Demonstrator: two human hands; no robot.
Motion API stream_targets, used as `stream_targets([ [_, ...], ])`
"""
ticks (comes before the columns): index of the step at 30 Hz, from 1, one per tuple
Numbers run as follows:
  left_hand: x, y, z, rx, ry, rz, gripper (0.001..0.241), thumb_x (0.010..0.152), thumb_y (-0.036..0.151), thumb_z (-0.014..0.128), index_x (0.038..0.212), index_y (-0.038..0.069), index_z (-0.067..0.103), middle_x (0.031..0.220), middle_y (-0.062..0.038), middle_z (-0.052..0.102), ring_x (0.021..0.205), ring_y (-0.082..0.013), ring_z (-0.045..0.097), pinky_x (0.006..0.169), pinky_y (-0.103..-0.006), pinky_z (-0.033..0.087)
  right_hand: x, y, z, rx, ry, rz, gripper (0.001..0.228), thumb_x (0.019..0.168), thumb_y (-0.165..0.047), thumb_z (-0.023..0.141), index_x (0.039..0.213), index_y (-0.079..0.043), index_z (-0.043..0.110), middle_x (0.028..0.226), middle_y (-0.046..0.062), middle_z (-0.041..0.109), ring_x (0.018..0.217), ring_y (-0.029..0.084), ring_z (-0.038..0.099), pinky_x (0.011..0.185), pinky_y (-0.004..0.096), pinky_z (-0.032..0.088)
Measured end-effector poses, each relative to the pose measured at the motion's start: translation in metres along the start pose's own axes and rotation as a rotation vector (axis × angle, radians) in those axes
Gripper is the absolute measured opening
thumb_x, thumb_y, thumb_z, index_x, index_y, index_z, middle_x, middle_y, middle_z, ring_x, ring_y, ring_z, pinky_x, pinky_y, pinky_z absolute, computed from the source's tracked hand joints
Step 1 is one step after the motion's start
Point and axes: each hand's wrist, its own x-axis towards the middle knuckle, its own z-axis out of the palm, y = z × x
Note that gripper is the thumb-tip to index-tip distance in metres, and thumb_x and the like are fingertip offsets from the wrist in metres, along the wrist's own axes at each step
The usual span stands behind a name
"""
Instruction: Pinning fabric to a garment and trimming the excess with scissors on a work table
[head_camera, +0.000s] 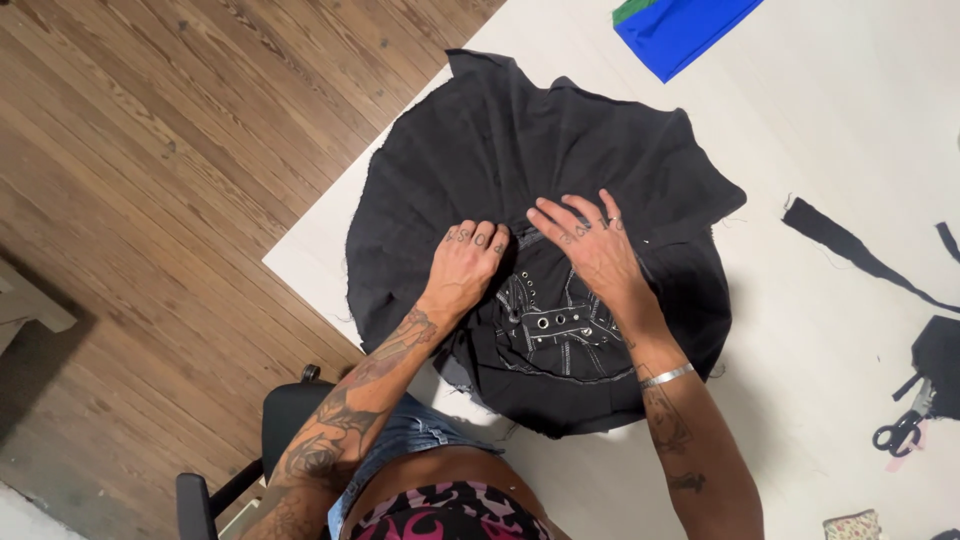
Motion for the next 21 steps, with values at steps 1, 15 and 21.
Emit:
stream_targets([
  [1, 0.000, 0.001, 0.000, -0.001, -0.001, 0.001, 0.023, 0.120, 0.019, 0.063, 0.130, 0.006, 0.079, 0.105, -0.013, 0.066, 0.093, -0.0369, 0.071, 0.086, -0.0480, 0.063, -0.001, -0.006, -0.001, 0.000, -0.001, 0.002, 0.070, 0.122, -0.017, 0.062, 0.188, -0.037, 0.055, 0.190, -0.011, 0.058, 0.170, 0.027, 0.054, 0.145, 0.072, 0.034],
  [15, 0.026, 0.004, -0.013, -0.099, 0.122, 0.135, 0.026, 0.123, 0.016, 0.063, 0.126, 0.008, 0.086, 0.104, -0.013, 0.062, 0.095, -0.0408, 0.068, 0.088, -0.0504, 0.061, -0.001, -0.046, -0.001, 0.056, -0.049, 0.111, 0.075, 0.126, -0.065, 0.052, 0.193, -0.032, 0.046, 0.202, -0.009, 0.042, 0.187, 0.028, 0.034, 0.145, 0.081, 0.023],
  [21, 0.006, 0.005, -0.015, -0.158, 0.014, 0.144, 0.037, 0.123, 0.012, 0.063, 0.153, 0.005, 0.084, 0.158, -0.017, 0.081, 0.146, -0.0384, 0.075, 0.126, -0.0523, 0.060, 0.000, -0.056, -0.008, 0.050, -0.063, 0.158, 0.073, 0.126, -0.061, 0.054, 0.194, -0.035, 0.046, 0.202, -0.011, 0.041, 0.188, 0.025, 0.032, 0.147, 0.080, 0.020],
])
